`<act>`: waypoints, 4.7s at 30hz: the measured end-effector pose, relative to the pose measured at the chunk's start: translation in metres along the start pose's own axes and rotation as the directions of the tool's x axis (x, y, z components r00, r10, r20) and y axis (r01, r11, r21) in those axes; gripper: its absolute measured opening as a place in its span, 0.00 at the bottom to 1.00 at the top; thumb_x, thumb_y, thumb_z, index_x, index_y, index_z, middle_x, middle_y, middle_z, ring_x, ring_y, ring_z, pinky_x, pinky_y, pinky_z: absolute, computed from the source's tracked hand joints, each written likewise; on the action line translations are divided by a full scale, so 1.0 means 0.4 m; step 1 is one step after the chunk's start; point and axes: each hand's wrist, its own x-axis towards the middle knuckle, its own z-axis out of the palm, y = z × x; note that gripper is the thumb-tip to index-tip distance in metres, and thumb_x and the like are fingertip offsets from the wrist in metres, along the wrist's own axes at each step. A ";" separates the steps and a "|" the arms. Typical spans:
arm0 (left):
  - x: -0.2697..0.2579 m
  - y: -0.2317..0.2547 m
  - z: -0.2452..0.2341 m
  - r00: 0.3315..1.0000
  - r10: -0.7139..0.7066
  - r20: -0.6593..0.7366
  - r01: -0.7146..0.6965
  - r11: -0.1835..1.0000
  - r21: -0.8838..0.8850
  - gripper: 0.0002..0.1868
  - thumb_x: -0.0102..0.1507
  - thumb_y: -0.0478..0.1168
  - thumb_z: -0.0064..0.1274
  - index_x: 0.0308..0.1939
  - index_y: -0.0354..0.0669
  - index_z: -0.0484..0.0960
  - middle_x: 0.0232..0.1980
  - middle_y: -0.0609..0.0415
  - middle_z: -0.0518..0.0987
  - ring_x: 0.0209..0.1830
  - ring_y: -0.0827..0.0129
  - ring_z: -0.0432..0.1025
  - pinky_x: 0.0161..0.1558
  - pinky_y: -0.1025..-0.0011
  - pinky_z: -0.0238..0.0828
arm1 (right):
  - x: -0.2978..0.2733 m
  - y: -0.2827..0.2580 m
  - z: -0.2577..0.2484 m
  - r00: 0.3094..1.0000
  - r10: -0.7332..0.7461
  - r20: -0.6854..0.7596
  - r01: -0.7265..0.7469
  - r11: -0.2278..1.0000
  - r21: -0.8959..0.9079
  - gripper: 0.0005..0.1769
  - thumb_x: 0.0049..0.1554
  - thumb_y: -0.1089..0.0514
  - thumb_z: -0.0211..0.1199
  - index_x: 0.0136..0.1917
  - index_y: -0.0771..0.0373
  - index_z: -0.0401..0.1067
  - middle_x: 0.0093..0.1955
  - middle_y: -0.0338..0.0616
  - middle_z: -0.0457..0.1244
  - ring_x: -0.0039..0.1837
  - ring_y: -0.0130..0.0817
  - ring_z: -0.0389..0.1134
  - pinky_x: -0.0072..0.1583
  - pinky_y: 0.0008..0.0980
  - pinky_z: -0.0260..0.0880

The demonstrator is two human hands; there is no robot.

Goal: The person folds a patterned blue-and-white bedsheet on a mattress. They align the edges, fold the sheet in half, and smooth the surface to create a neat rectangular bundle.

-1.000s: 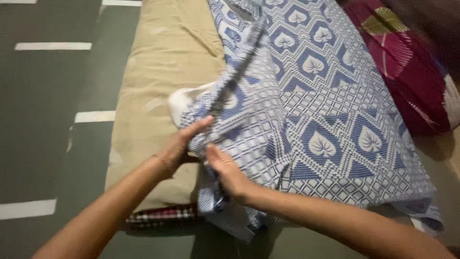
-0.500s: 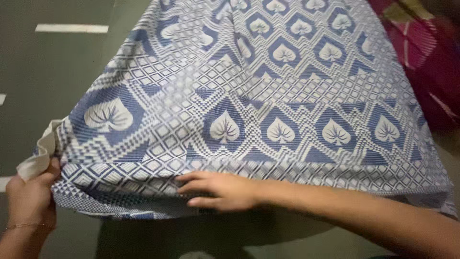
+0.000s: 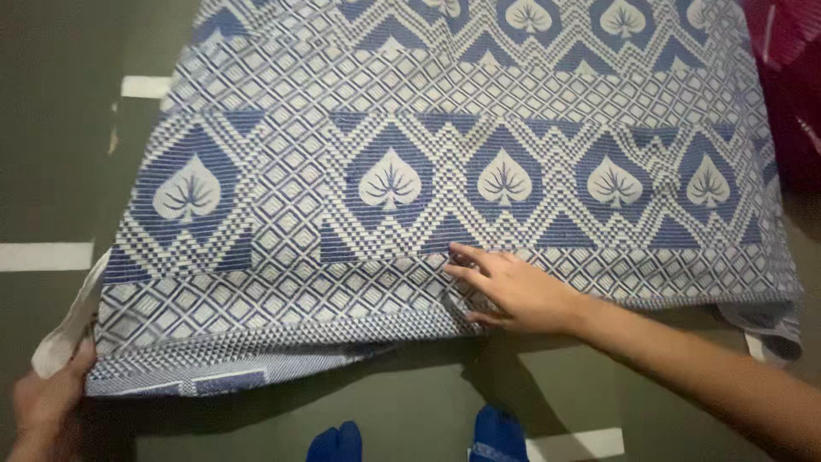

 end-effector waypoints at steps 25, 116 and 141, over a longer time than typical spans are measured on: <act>-0.698 0.320 0.440 -0.007 0.601 0.799 -0.996 0.064 -0.057 0.12 0.59 0.43 0.53 0.46 0.48 0.82 0.45 0.54 0.80 0.49 0.57 0.74 0.51 0.61 0.73 | -0.282 0.202 0.533 0.023 0.998 0.053 0.570 -0.057 0.820 0.18 0.52 0.67 0.68 0.52 0.55 0.66 0.46 0.36 0.66 0.43 0.26 0.65 0.44 0.28 0.64; -1.537 0.642 0.488 0.017 0.410 0.912 -0.793 -0.550 0.262 0.14 0.59 0.43 0.58 0.48 0.48 0.87 0.53 0.51 0.84 0.52 0.56 0.80 0.50 0.58 0.78 | -0.652 0.115 0.046 0.871 0.467 0.156 -0.447 0.883 -0.146 0.35 0.53 0.43 0.68 0.70 0.56 0.67 0.66 0.50 0.67 0.66 0.46 0.69 0.67 0.43 0.68; -1.374 0.616 0.572 -0.148 -0.207 0.967 -0.776 -0.581 -0.243 0.20 0.67 0.37 0.44 0.64 0.40 0.73 0.63 0.45 0.76 0.60 0.57 0.74 0.57 0.59 0.72 | -0.532 0.489 0.398 0.949 -0.161 -0.269 0.122 0.980 -0.155 0.25 0.49 0.61 0.63 0.61 0.61 0.69 0.56 0.48 0.63 0.58 0.47 0.67 0.56 0.43 0.67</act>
